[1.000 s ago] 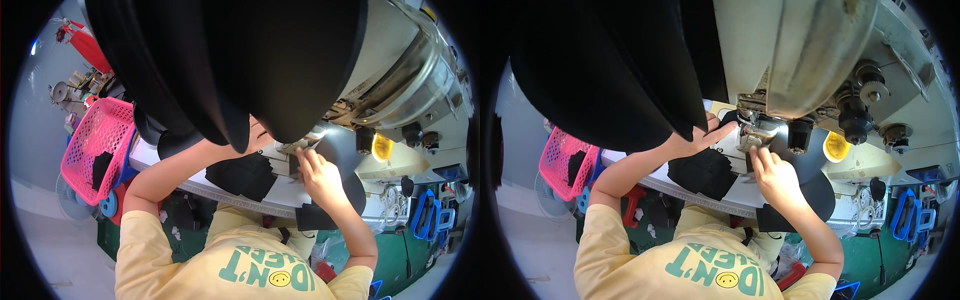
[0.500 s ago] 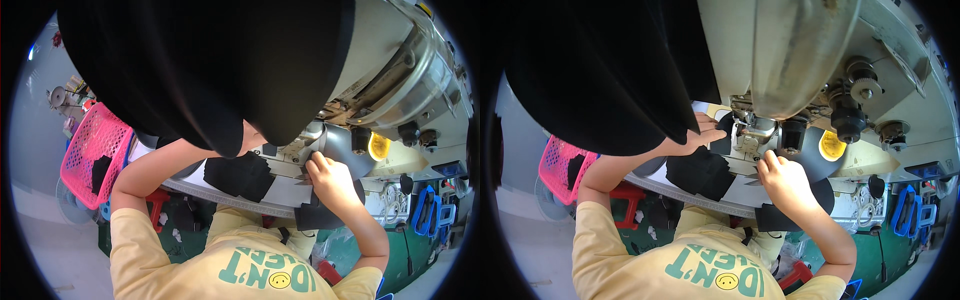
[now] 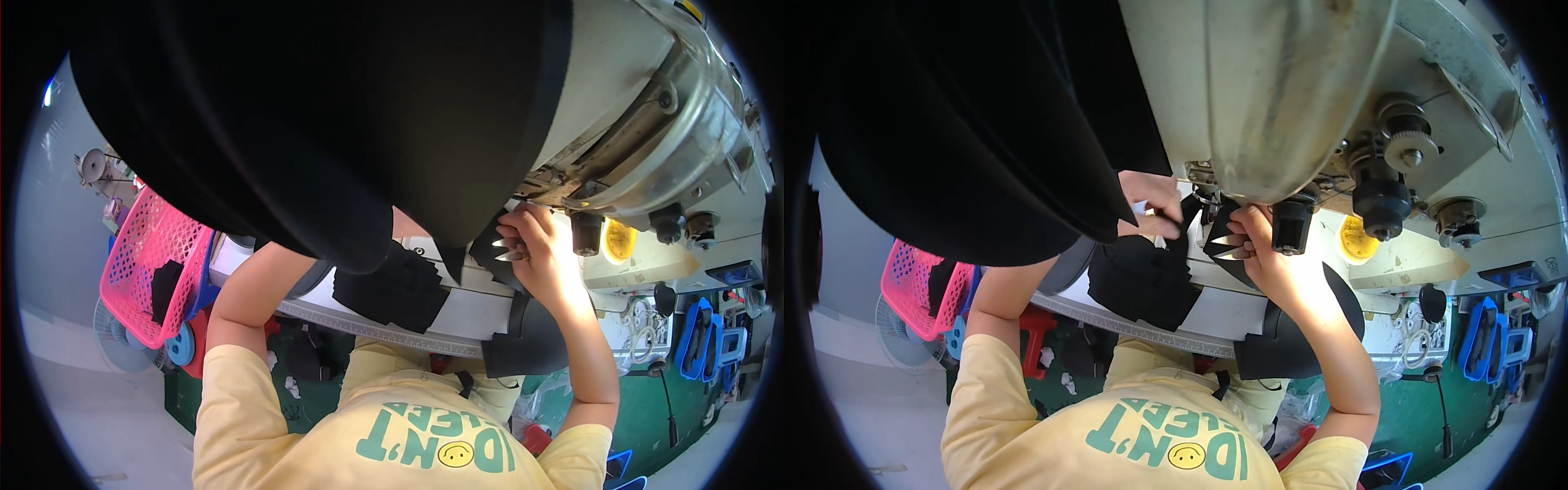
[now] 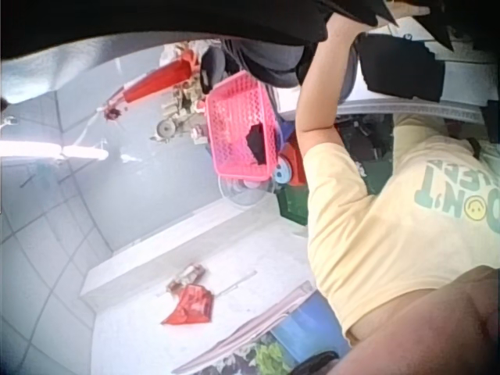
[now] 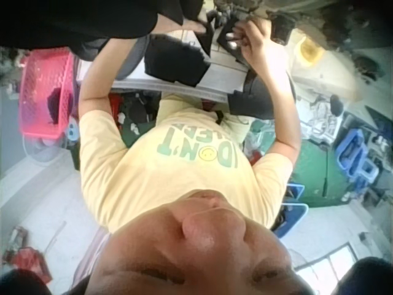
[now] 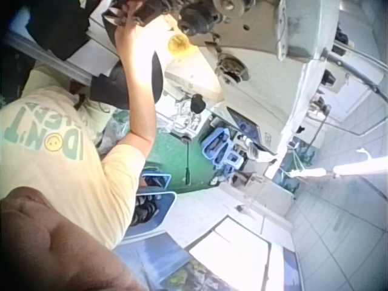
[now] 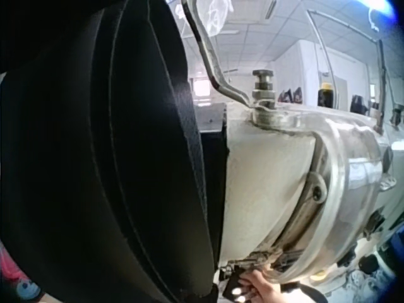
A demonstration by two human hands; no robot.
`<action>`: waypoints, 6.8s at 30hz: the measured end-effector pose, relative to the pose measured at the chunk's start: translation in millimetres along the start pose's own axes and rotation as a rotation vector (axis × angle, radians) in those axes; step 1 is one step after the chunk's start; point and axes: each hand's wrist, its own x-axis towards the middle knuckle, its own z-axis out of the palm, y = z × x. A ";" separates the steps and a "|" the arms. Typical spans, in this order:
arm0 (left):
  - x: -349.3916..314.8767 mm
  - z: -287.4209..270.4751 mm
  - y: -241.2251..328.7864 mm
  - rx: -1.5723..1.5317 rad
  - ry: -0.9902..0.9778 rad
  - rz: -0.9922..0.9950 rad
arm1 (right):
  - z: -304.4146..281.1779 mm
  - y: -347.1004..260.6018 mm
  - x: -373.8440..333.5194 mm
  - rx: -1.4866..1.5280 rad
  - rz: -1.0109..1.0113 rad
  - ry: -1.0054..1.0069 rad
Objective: The person stitches fabric pieces together using a sewing machine, trims them with snips, and retrieves additional fabric pieces from a basket to sew.
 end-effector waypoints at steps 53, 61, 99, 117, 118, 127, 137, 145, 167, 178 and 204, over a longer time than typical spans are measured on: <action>16.3 5.0 4.9 -0.306 -0.042 -0.616 | 12.9 10.8 -22.9 -0.446 -0.304 0.202; 18.6 15.1 -6.5 -0.063 0.052 -0.486 | 5.2 13.0 -27.1 -0.294 -0.329 0.205; 19.3 55.0 -22.3 0.622 0.787 0.352 | 0.7 53.6 -14.6 -0.210 -0.108 0.189; -6.0 -24.5 -37.9 -0.519 0.744 -0.362 | 29.9 107.7 -118.8 -0.412 0.266 0.296; -14.4 -39.4 -27.3 -0.533 0.808 -0.364 | 31.6 108.8 -119.8 -0.397 0.365 0.237; -88.1 -247.4 119.5 -0.318 0.928 0.027 | 38.2 115.0 -125.9 -0.348 0.440 0.257; -70.1 -293.3 290.3 -0.289 0.650 0.026 | 41.1 119.4 -124.4 -0.330 0.409 0.257; -50.9 -178.7 238.0 0.794 1.305 -0.072 | 39.0 126.4 -132.2 -0.337 0.373 0.261; 19.4 -136.8 269.4 1.178 0.962 -0.349 | 35.0 123.7 -132.6 -0.271 0.424 0.207; 6.8 -192.9 233.8 1.178 0.963 -0.129 | 31.9 121.5 -131.1 -0.253 0.456 0.194; -151.3 -217.5 -86.2 -0.085 0.330 -0.695 | 36.2 111.9 -126.2 -0.325 0.377 0.259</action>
